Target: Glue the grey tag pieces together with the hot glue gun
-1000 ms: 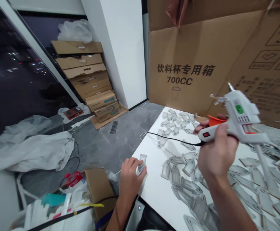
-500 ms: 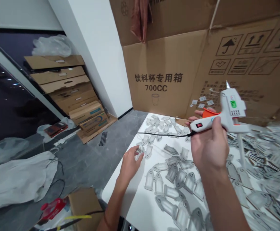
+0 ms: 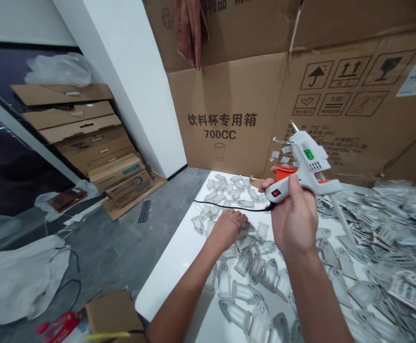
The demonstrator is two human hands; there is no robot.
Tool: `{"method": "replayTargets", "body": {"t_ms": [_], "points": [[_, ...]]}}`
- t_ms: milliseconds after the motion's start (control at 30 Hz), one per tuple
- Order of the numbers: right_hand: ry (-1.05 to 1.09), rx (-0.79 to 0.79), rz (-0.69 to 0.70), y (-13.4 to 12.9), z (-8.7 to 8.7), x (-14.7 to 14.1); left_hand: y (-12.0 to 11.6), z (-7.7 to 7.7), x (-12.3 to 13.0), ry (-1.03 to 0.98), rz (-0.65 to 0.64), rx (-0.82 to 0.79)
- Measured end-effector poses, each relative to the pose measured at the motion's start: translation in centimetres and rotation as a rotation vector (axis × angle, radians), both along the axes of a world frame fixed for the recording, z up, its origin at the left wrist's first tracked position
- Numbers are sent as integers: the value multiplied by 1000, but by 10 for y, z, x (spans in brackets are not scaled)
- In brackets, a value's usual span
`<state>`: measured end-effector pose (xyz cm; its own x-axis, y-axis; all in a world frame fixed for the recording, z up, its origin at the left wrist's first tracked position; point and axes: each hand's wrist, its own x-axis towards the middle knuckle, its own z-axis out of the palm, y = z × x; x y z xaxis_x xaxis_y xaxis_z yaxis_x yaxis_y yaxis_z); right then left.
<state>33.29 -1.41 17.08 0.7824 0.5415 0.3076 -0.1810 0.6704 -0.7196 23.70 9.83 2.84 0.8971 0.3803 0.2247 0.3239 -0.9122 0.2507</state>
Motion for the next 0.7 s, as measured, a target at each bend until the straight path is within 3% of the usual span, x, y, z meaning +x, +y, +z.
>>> {"method": "replayTargets", "body": {"t_ms": [100, 233, 333, 433, 567, 700], "points": [[-78, -27, -16, 0, -1, -2, -18, 6, -27, -18, 69, 10], [-213, -119, -1, 2, -6, -5, -60, 10, -107, -239, 242, -13], [-312, -187, 58, 5, -11, -16, -81, 1, -170, -295, 443, 64], [-459, -340, 221, 5, -17, -37, -90, -13, -216, -264, 632, 144], [-694, -631, 552, 3, -37, -72, -97, -24, -238, -254, 725, 149], [-926, -901, 720, -7, -68, -94, -104, -22, -242, -265, 721, 101]]}}
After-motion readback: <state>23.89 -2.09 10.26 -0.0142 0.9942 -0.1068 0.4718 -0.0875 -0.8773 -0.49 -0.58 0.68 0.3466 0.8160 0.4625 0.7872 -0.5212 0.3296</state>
